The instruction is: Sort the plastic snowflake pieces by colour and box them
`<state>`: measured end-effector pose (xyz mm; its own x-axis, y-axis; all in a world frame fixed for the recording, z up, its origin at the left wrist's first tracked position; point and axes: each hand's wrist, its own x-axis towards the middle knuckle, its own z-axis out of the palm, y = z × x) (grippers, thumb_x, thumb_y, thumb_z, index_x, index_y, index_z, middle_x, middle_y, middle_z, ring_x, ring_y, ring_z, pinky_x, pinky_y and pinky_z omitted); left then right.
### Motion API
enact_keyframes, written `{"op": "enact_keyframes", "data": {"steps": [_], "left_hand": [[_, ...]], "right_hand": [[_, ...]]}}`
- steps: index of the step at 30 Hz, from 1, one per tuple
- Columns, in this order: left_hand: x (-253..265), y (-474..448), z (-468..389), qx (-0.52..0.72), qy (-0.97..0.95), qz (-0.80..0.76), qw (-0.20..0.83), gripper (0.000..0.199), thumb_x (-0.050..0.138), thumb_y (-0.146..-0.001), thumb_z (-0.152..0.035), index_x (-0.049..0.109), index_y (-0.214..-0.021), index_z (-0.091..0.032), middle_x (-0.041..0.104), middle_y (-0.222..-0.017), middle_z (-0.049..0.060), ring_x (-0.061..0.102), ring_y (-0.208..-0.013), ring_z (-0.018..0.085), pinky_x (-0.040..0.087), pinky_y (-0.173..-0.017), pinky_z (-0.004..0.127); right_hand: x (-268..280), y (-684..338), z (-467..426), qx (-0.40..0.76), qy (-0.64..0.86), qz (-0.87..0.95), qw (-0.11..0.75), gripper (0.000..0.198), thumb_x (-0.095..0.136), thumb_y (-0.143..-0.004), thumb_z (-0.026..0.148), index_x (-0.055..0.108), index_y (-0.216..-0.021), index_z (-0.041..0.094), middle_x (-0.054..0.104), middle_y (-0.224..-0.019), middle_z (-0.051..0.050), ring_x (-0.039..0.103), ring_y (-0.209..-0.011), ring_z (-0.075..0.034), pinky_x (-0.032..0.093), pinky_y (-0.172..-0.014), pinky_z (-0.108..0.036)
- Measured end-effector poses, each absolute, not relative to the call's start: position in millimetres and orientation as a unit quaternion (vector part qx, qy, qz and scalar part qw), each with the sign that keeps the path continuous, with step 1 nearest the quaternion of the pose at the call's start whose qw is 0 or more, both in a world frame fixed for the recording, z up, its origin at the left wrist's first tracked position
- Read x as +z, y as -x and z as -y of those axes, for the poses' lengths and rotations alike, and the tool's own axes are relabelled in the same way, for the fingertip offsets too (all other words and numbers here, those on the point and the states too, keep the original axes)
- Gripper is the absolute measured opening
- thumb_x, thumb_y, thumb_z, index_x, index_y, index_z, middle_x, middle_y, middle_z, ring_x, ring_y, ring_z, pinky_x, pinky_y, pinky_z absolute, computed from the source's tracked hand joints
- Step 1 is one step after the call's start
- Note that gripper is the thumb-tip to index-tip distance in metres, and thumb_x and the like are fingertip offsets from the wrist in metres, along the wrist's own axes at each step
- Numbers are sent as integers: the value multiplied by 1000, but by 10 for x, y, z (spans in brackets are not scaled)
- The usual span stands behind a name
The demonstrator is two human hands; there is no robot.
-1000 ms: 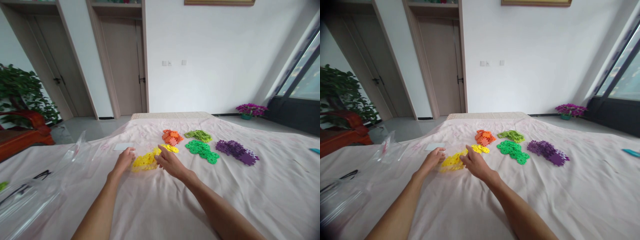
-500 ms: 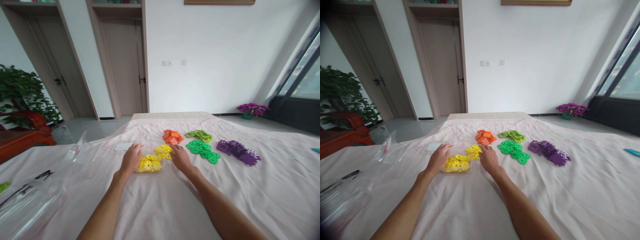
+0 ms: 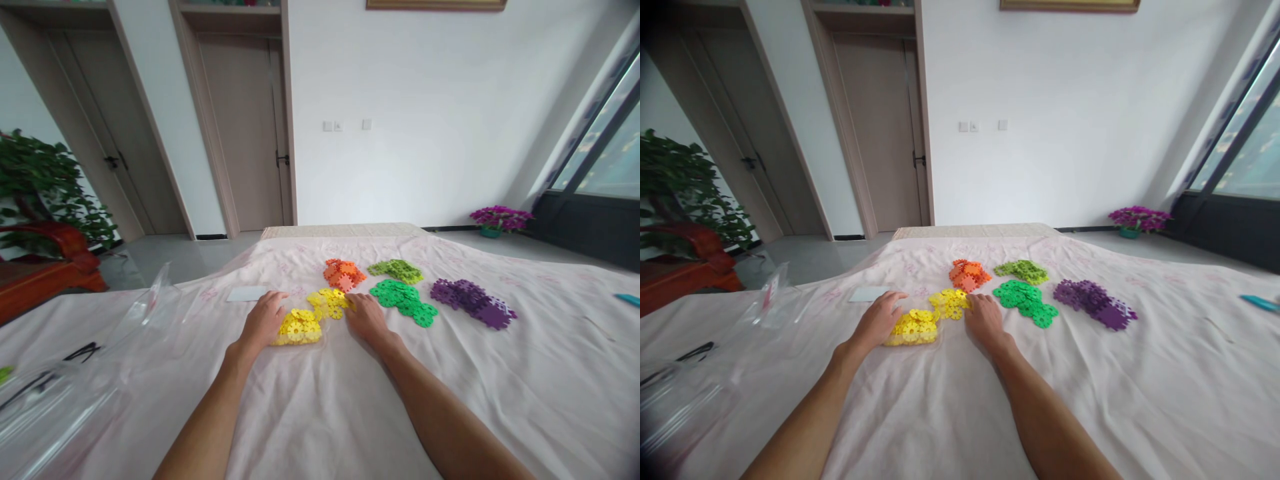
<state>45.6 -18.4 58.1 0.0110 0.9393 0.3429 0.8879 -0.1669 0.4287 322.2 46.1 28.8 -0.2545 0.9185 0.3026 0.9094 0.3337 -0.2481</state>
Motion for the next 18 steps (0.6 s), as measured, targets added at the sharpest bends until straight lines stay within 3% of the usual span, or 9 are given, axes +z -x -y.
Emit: {"op": "enact_keyframes", "data": {"steps": [6,13,18], "left_hand": [[577,-457,183,283,-711,-643,47,40,42,-87,-12,60,-122,-19,60,-131,7,52,-125,19,37,-111,32],[576,-457,187,282,-708,-646,49,40,43,-87,-13,60,-122,-21,60,-132,6,52,-125,19,38,-110,32],[576,-459,183,283,-709,-645,47,40,43,-86,-11,60,-121,-20,60,-131,7,52,-125,19,38,-110,32]], "right_hand": [[350,-3253,-460,29,536,823,184,31,47,-92,21,69,-114,22,70,-114,-7,59,-105,-21,34,-95,-29],[272,-3292,-540,71,564,797,204,42,58,-84,24,64,-126,21,67,-119,-9,56,-112,-23,37,-96,-28],[238,-3282,-555,135,557,776,264,36,57,-80,20,68,-114,21,70,-114,-5,61,-104,-20,41,-89,-27]]}}
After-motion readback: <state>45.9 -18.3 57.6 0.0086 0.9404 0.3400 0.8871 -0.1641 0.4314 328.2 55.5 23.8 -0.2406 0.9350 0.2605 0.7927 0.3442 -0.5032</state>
